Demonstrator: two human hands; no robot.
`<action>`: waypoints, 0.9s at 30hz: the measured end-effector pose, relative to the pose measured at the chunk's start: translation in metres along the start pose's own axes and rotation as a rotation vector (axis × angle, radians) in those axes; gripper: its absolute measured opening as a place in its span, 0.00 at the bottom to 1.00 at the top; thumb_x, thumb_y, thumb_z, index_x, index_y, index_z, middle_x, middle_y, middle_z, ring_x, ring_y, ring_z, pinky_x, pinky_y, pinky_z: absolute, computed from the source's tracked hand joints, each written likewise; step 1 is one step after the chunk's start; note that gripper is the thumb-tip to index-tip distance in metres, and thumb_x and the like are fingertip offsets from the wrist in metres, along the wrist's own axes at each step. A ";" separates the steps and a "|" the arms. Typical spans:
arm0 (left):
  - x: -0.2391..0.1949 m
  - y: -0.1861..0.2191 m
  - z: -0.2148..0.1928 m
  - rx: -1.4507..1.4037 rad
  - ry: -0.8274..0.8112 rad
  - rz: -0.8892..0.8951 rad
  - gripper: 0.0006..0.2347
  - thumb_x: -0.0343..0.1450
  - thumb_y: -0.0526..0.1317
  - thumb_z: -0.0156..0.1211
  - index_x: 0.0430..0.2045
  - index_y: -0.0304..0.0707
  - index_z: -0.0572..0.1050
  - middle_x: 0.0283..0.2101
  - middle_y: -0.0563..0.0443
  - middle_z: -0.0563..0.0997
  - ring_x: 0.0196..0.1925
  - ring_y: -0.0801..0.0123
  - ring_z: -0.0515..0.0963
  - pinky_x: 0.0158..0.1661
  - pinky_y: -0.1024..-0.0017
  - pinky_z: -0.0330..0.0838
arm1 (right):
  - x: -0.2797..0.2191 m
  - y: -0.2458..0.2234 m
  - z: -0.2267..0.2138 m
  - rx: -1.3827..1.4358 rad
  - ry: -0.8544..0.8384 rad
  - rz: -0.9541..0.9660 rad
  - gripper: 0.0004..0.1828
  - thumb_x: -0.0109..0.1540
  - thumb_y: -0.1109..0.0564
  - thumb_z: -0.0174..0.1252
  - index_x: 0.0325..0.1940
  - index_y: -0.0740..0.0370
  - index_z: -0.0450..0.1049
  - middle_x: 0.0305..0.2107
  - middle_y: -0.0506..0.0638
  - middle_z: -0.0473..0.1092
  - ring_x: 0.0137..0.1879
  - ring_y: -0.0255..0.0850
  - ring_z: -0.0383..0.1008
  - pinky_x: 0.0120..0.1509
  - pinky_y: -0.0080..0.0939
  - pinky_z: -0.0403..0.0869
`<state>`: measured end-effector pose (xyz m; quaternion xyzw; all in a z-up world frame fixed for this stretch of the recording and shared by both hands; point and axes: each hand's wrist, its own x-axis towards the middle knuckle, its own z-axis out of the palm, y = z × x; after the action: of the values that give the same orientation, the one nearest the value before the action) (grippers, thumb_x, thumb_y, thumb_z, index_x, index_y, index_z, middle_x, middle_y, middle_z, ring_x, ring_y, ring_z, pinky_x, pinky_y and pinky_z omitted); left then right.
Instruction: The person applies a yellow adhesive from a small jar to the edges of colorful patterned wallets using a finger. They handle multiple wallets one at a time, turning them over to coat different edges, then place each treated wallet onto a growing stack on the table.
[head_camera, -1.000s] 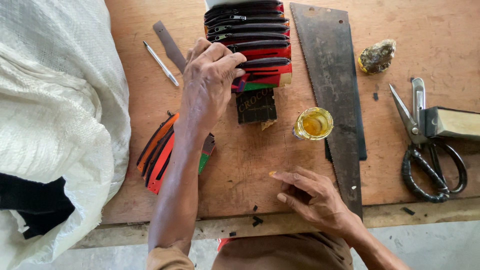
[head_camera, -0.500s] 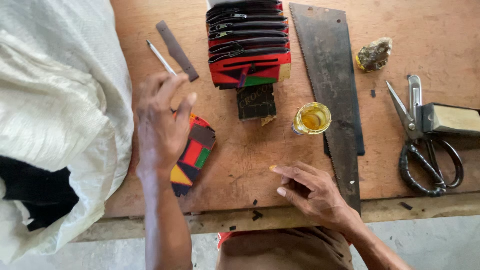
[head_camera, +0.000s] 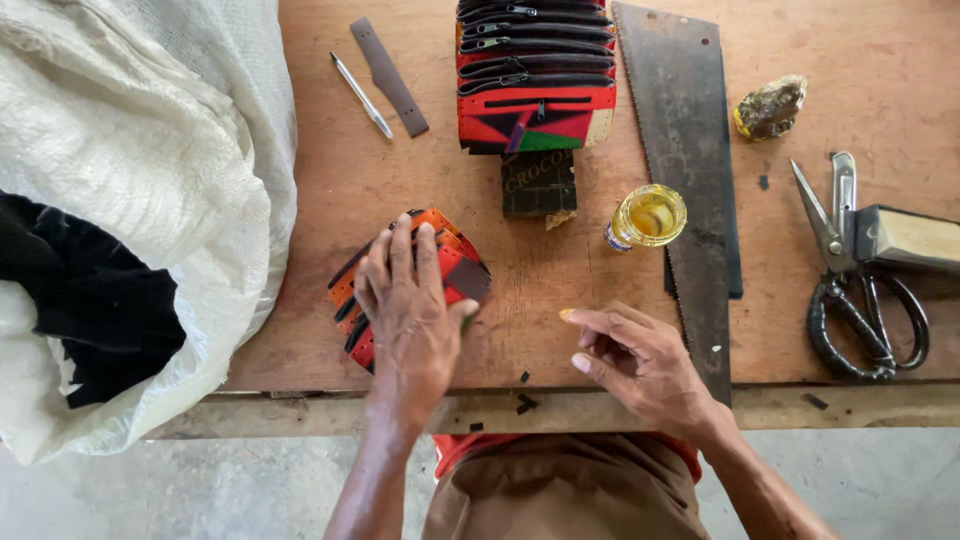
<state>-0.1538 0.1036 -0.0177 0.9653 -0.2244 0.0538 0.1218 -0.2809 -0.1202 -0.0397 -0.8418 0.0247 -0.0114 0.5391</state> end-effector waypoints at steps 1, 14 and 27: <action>-0.005 0.005 0.000 -0.069 0.023 -0.004 0.43 0.57 0.47 0.75 0.66 0.30 0.60 0.68 0.36 0.60 0.71 0.45 0.56 0.66 0.48 0.48 | -0.001 -0.001 -0.002 -0.018 0.013 -0.067 0.26 0.57 0.62 0.67 0.59 0.58 0.76 0.31 0.47 0.72 0.33 0.37 0.72 0.35 0.37 0.73; -0.013 0.002 0.010 -0.366 0.178 0.002 0.22 0.64 0.42 0.73 0.48 0.33 0.71 0.47 0.45 0.78 0.52 0.54 0.75 0.54 0.54 0.67 | -0.011 -0.015 -0.011 -0.142 -0.005 -0.054 0.28 0.56 0.60 0.67 0.61 0.57 0.74 0.31 0.47 0.72 0.35 0.37 0.74 0.39 0.38 0.76; -0.015 -0.007 -0.028 -0.830 -0.177 -0.104 0.12 0.69 0.43 0.67 0.37 0.36 0.75 0.29 0.47 0.82 0.34 0.58 0.82 0.37 0.66 0.76 | -0.014 -0.032 -0.034 -0.230 0.020 -0.240 0.29 0.58 0.55 0.67 0.63 0.59 0.73 0.45 0.50 0.75 0.47 0.40 0.77 0.49 0.39 0.79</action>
<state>-0.1657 0.1237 0.0058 0.8453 -0.1877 -0.1302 0.4830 -0.2955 -0.1373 0.0035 -0.8948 -0.0693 -0.0811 0.4336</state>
